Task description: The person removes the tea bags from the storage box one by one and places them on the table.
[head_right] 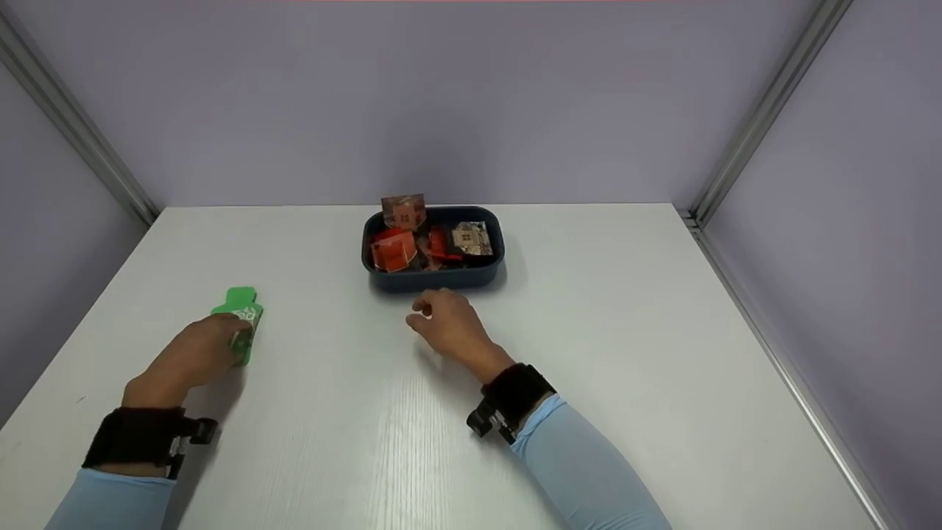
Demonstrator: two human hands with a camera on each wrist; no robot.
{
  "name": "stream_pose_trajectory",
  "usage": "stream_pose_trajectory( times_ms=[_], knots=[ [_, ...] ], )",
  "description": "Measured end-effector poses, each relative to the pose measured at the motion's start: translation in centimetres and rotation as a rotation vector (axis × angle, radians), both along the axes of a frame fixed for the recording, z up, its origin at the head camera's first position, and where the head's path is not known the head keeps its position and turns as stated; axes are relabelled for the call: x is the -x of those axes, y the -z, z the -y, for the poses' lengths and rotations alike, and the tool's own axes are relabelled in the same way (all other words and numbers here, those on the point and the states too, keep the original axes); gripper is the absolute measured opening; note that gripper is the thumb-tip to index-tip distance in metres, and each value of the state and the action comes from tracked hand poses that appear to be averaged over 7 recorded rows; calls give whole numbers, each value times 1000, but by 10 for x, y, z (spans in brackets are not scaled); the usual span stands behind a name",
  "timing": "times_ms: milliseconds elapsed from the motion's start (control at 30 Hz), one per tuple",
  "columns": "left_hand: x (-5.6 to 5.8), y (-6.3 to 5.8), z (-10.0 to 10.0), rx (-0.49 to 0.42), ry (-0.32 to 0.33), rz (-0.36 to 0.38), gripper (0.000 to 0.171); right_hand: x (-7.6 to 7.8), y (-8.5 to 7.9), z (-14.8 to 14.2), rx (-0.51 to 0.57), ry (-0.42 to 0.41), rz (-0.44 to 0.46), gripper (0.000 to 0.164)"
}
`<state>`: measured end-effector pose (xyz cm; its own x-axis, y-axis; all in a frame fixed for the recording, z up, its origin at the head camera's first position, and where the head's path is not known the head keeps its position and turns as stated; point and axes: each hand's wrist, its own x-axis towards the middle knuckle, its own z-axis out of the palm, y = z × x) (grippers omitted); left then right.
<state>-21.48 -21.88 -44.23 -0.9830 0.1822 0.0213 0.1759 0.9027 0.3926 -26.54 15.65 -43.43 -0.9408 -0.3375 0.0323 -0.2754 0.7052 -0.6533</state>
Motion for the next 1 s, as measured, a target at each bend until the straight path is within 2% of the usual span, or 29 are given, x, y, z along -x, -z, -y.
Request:
stream_pose_trajectory(
  times_ms=[167,267,433,633,800,933,1000],
  knots=[
    [1,-3,-5,-1,15,-16,26,2,-2,-8,-7,16,-5,23],
    [4,-13,-17,-22,10,6,35,4,-6,-13,-18,33,-12,23],
    [21,-32,-55,-62,-19,7,42,13,-18,-19,-31,55,-20,19],
    [50,-44,-114,-82,10,-107,38,32,-37,-14,-65,68,-81,17],
    [75,-44,-157,-98,7,-179,36,58,-41,2,-150,100,-183,15],
    [91,-36,-179,-95,-15,-215,37,76,-31,17,-188,145,-221,14],
    [95,-32,-185,-107,-21,-199,38,81,-24,24,-197,167,-223,13]
  ],
)
